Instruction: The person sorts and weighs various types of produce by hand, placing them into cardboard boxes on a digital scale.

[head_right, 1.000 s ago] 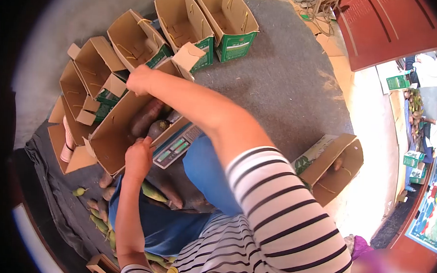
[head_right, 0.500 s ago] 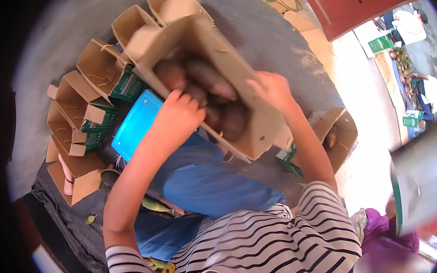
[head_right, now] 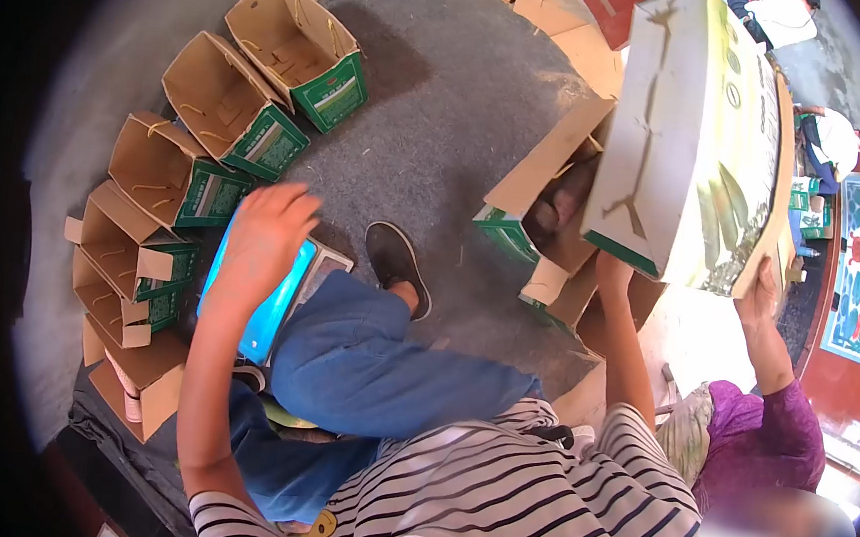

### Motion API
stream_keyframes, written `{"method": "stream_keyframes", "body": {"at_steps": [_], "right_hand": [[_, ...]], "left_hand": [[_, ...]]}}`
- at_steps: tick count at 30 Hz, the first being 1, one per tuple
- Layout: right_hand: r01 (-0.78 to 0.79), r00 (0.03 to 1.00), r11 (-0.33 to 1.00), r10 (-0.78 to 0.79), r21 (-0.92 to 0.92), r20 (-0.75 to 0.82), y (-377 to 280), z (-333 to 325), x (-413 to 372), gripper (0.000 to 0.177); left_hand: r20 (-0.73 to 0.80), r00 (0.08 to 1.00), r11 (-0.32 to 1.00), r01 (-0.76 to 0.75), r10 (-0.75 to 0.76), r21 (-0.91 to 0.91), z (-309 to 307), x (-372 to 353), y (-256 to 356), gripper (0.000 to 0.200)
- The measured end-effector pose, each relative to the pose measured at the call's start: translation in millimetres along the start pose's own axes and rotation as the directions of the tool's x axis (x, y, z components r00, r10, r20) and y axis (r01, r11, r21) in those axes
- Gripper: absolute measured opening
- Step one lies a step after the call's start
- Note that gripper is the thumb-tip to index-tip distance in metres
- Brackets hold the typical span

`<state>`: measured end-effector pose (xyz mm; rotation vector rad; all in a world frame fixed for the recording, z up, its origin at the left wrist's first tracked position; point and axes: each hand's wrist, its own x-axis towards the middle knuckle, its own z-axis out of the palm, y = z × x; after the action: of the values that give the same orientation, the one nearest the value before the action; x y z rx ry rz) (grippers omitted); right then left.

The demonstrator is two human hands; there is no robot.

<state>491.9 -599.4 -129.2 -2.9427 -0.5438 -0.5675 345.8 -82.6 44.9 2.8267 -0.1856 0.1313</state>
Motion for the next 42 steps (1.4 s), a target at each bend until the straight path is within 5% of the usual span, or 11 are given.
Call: {"method": "stream_keyframes", "body": {"at_steps": [3, 5, 7, 10, 12, 18, 22, 25, 33, 36, 42], "right_hand": [[-0.453, 0.756, 0.849, 0.203, 0.273, 0.622, -41, -90, -41, 0.026], [-0.364, 0.498, 0.847, -0.175, 0.388, 0.85, -87, -171, -13, 0.023], [0.027, 0.8, 0.698, -0.444, 0.716, 0.403, -120, -243, 42, 0.024], [0.033, 0.965, 0.871, -0.156, 0.489, 0.212, -4, -226, 86, 0.073], [0.174, 0.975, 0.972, -0.147, 0.157, -0.167, -58, -227, 129, 0.079], [-0.671, 0.722, 0.725, 0.594, 0.153, 0.355, 51, -114, 107, 0.111], [-0.779, 0.627, 0.265, 0.305, 0.569, 0.716, 37, -140, 69, 0.055], [-0.629, 0.739, -0.057, 0.265, 0.775, 0.619, -21, -162, 77, 0.048], [0.102, 0.956, 0.517, -0.287, 0.85, 0.06, -229, -234, 161, 0.03], [0.242, 0.866, 0.45, -0.501, 0.86, 0.018, -298, -237, 175, 0.026], [0.725, 0.272, 0.089, -0.948, 0.683, -0.164, -480, -210, 145, 0.016]], "left_hand": [[0.045, 0.982, 0.971, 0.186, -0.181, -0.147, -26, -54, 8, 0.023], [0.034, 0.954, 0.918, 0.295, -0.297, -0.265, -33, -83, 14, 0.024], [0.038, 0.917, 0.835, 0.379, -0.397, -0.399, -39, -110, 25, 0.024], [0.011, 0.866, 0.787, 0.461, -0.501, -0.41, -30, -135, 31, 0.022], [0.0, 0.834, 0.738, 0.489, -0.552, -0.466, -23, -146, 31, 0.022], [-0.076, 0.739, 0.654, 0.538, -0.669, -0.532, 19, -190, 1, 0.024], [-0.057, 0.723, 0.639, 0.566, -0.688, -0.521, 10, -186, 5, 0.023], [-0.068, 0.736, 0.67, 0.57, -0.674, -0.476, 8, -183, 1, 0.024], [0.037, 0.778, 0.763, 0.623, -0.627, -0.169, 29, -200, 5, 0.017], [0.093, 0.824, 0.827, 0.562, -0.559, -0.017, 39, -200, 13, 0.017], [0.063, 0.896, 0.894, 0.43, -0.44, 0.129, 60, -197, 30, 0.014]]}}
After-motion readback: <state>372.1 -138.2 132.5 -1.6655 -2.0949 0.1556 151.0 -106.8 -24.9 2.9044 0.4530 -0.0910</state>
